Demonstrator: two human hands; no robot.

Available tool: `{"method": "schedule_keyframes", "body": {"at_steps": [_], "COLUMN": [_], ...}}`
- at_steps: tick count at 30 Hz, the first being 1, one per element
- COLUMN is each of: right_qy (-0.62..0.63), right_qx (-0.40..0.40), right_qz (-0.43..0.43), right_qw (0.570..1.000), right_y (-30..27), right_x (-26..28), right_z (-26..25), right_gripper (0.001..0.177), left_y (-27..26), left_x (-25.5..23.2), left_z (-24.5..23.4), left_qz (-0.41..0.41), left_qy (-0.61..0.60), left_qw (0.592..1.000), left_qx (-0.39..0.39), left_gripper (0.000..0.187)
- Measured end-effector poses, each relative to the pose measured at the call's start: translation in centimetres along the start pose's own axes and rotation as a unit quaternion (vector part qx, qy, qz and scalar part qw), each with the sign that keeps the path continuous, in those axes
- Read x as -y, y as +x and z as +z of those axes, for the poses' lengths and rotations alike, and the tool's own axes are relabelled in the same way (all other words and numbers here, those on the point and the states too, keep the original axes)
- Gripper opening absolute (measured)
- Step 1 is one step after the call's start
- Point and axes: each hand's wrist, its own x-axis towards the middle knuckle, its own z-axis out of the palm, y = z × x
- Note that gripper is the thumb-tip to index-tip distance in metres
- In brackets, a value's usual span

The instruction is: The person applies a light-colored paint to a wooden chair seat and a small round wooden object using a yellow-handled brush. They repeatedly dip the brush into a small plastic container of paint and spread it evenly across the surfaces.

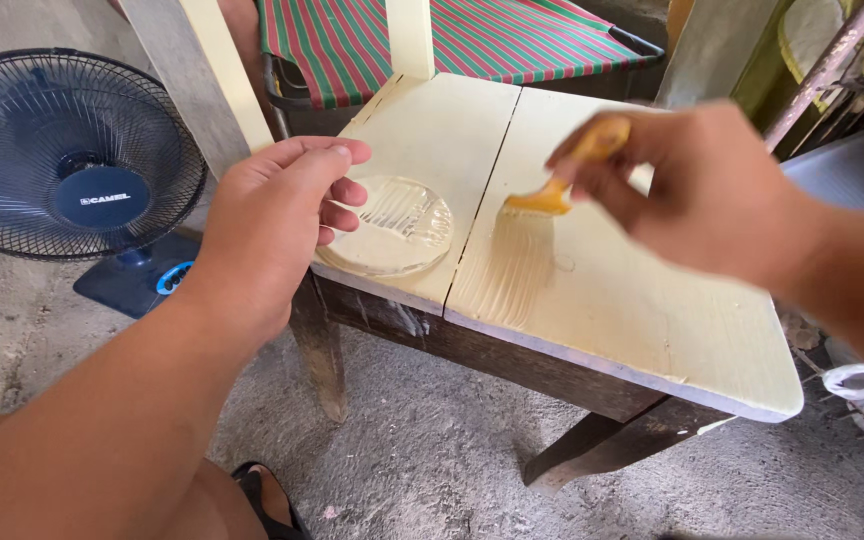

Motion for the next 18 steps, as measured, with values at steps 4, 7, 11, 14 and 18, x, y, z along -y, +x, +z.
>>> {"method": "schedule_keyframes", "body": {"at_steps": [4,7,11,14,18], "right_qy": [0.035,0.142,0.207,0.238,0.22], "right_qx": [0.057,0.059,0.028,0.048,0.108], "right_qz": [0.029,0.06,0.268,0.375,0.341], "right_qw": [0.997,0.986,0.94,0.895,0.908], "right_y": [-3.1,-3.5,-1.3,-0.1,0.6], "right_x": [3.9,5.9,4.1,1.2,-1.9], "right_z": [0.7,-0.4,-2.6,-2.9,-0.5], "right_gripper": [0.017,0.019,0.03,0.033,0.031], "left_y": [0.0,-0.1,-0.2,-0.2,-0.2], "left_x": [0.1,0.0,0.0,0.0,0.1], "left_z": [-0.4,-0.5,0.0,0.2,0.1], "left_qz": [0.002,-0.003,-0.006,-0.007,-0.009], "left_qy": [-0.001,-0.007,-0.009,-0.006,-0.004], "left_qw": [1.0,1.0,1.0,1.0,1.0], "left_qx": [0.0,-0.001,-0.005,-0.006,-0.008], "left_gripper": [0.027,0.027,0.027,0.026,0.026]}}
